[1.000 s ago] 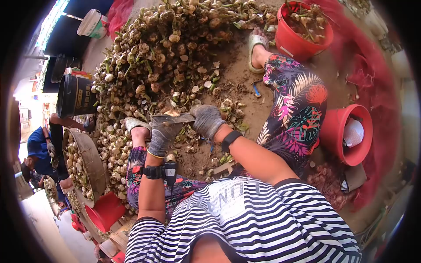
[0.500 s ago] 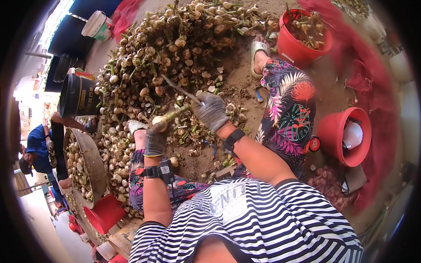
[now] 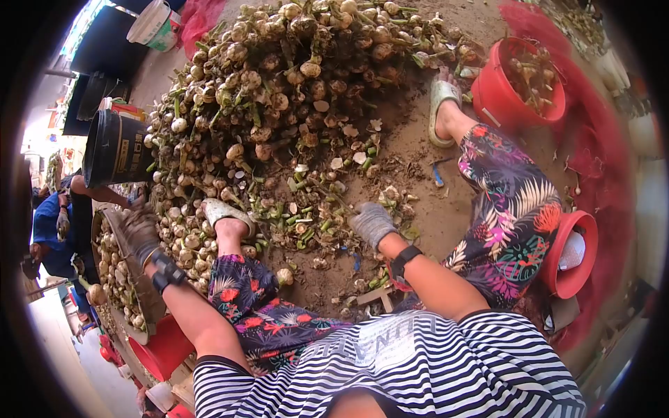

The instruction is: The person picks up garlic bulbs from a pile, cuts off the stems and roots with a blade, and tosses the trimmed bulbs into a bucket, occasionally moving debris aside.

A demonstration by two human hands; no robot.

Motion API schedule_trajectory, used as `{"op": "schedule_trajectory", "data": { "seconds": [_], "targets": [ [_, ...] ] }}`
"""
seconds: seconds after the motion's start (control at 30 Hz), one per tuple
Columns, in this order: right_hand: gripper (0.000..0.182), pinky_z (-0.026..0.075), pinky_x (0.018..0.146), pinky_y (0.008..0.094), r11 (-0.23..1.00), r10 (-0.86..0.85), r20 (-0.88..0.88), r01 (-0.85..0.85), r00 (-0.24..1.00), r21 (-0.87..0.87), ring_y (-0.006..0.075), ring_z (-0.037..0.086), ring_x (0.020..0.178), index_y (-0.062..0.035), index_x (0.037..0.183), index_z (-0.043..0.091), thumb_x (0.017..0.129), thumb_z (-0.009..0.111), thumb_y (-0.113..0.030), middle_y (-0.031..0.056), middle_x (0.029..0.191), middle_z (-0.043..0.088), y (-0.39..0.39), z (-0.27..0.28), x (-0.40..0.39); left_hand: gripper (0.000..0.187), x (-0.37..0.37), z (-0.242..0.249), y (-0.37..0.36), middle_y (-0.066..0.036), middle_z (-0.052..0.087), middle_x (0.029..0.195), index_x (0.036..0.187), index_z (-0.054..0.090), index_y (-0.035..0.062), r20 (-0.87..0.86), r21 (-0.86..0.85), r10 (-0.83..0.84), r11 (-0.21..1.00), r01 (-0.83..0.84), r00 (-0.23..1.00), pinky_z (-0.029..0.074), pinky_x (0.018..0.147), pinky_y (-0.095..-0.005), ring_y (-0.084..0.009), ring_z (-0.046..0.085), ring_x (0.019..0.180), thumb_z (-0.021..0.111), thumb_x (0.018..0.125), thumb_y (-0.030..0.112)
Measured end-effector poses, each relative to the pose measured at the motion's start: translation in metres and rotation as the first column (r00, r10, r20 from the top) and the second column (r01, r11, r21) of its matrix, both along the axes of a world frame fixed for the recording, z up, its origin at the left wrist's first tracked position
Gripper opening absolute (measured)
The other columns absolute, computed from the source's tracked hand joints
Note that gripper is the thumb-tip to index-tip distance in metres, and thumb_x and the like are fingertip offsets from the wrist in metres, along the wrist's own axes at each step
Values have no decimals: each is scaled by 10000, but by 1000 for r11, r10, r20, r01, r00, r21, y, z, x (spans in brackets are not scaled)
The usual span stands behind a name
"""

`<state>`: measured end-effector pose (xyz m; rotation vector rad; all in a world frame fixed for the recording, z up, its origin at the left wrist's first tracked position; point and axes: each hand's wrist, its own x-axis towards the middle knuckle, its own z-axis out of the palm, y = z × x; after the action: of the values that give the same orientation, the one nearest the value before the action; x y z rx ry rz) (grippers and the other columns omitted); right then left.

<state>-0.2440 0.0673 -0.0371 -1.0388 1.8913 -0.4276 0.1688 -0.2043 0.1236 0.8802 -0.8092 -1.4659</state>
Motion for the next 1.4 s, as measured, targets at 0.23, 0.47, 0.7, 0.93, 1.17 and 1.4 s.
{"op": "schedule_trajectory", "data": {
  "seconds": [0.23,0.47,0.7,0.93,1.17,1.4],
  "targets": [
    [292,454,636,377,992,-123,132,120,984,34,333,573,673,-38,801,630,688,521,-285,204,691,578,-7,-10,12,888,-157,-245,-90,-154,510,1113,1218,376,-20,794,454,-210,829,-327,571,465,665,-362,-239,554,813,749,568,456],
    [271,455,620,365,950,-306,206,283,930,132,322,575,645,-32,798,631,704,557,-276,200,667,576,-9,-16,2,378,-150,-249,-81,-122,598,844,1033,524,-2,733,508,-367,855,-103,573,493,601,-321,-211,587,744,632,733,202],
    [244,444,587,373,895,-214,114,241,970,-375,326,563,627,-22,772,608,726,560,-257,199,677,569,-9,10,1,217,-215,-179,46,-73,569,834,959,540,29,346,632,-360,772,69,866,494,622,-328,-226,582,755,566,746,60],
    [233,423,534,358,833,-281,154,320,947,-451,297,540,565,-4,724,586,727,590,-237,172,604,540,8,44,-25,402,-220,-181,37,-102,562,960,1034,520,35,804,454,-258,848,-273,536,461,589,-340,-203,547,687,654,708,229],
    [219,437,552,349,918,-250,125,276,960,-284,299,557,593,-19,742,601,717,586,-237,177,633,560,4,3,-16,662,-248,-227,-72,-160,515,1139,1198,419,66,986,164,-165,986,35,19,412,821,-330,-265,511,1014,695,646,304],
    [249,440,567,346,911,-399,249,412,882,2,279,574,609,-26,810,620,713,556,-246,191,664,575,-9,6,-25,432,-275,-261,-49,-211,570,972,1028,559,70,985,37,14,955,296,-170,421,796,-430,-383,520,926,593,703,352]
  ]
}}
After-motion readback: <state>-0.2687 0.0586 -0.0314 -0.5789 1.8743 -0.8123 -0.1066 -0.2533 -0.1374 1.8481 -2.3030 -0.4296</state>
